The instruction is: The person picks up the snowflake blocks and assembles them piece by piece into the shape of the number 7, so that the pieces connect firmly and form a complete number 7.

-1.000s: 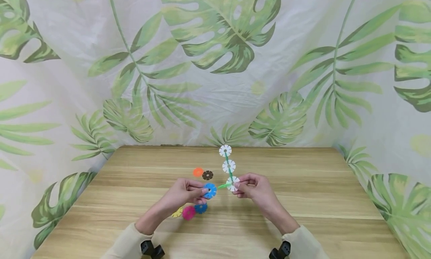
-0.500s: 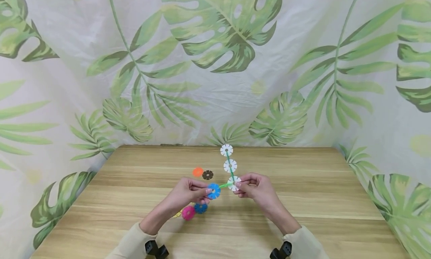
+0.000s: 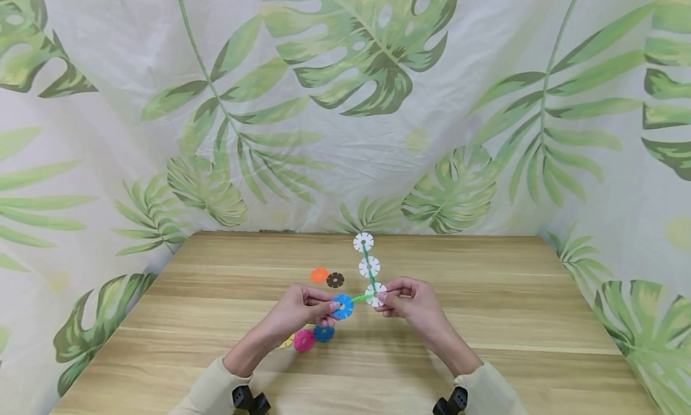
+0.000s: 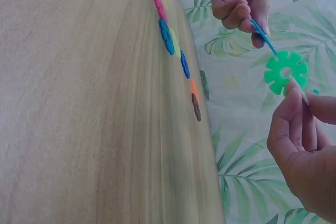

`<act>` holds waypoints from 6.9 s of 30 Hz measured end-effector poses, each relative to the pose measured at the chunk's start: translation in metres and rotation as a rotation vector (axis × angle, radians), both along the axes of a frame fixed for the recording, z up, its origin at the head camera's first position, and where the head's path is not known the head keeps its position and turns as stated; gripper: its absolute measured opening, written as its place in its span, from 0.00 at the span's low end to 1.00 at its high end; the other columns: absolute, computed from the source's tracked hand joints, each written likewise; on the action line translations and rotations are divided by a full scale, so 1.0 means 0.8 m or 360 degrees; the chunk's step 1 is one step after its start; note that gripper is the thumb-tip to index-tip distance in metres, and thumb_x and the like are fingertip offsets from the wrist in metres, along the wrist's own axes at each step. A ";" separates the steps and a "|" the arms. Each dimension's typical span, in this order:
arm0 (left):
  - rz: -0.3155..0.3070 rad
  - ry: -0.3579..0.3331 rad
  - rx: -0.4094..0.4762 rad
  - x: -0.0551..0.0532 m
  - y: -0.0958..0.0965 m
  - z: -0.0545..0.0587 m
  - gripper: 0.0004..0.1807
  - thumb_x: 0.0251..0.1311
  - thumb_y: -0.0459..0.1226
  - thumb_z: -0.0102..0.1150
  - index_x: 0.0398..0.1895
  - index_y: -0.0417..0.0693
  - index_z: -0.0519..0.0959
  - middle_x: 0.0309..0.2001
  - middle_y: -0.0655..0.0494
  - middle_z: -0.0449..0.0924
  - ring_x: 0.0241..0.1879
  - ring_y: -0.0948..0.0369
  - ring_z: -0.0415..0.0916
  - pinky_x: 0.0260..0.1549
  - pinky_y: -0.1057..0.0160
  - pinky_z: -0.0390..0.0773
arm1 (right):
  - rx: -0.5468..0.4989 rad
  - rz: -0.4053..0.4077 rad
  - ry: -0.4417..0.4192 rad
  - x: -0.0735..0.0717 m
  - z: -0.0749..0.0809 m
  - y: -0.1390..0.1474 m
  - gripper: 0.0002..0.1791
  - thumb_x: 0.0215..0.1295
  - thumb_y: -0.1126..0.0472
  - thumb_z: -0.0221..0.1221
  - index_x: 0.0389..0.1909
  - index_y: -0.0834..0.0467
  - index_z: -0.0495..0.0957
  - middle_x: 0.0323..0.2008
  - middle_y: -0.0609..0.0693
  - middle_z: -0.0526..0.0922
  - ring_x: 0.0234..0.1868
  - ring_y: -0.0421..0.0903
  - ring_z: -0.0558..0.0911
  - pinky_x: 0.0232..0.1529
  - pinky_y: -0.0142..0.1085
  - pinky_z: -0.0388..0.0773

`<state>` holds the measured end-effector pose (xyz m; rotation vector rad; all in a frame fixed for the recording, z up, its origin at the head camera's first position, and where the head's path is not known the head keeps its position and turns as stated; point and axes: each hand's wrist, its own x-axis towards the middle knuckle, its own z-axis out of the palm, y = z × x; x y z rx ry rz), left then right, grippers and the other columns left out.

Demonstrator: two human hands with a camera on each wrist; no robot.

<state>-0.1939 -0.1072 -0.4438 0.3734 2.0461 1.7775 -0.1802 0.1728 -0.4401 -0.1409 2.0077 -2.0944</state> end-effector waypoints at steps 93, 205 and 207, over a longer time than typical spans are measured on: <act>0.0227 0.0557 -0.1020 -0.134 -0.051 -0.046 0.19 0.56 0.44 0.79 0.48 0.46 0.86 0.37 0.54 0.86 0.35 0.60 0.80 0.37 0.63 0.82 | -0.0014 0.0045 0.0038 -0.001 0.000 0.020 0.10 0.69 0.68 0.66 0.45 0.69 0.78 0.35 0.47 0.89 0.36 0.43 0.91 0.43 0.36 0.91; 0.0301 0.1306 -0.0404 0.026 0.031 -0.007 0.04 0.61 0.29 0.73 0.30 0.42 0.86 0.30 0.49 0.91 0.29 0.61 0.89 0.30 0.71 0.87 | -0.0089 -0.0147 0.0010 0.014 0.004 0.009 0.14 0.70 0.65 0.68 0.49 0.69 0.78 0.36 0.48 0.89 0.38 0.45 0.91 0.46 0.38 0.91; 0.0323 0.1297 -0.0387 0.026 0.032 -0.006 0.05 0.60 0.29 0.74 0.30 0.43 0.85 0.30 0.49 0.91 0.28 0.60 0.89 0.29 0.71 0.87 | -0.0157 -0.0135 -0.0021 0.015 -0.002 0.005 0.16 0.70 0.64 0.68 0.51 0.69 0.77 0.36 0.48 0.90 0.39 0.46 0.91 0.49 0.41 0.91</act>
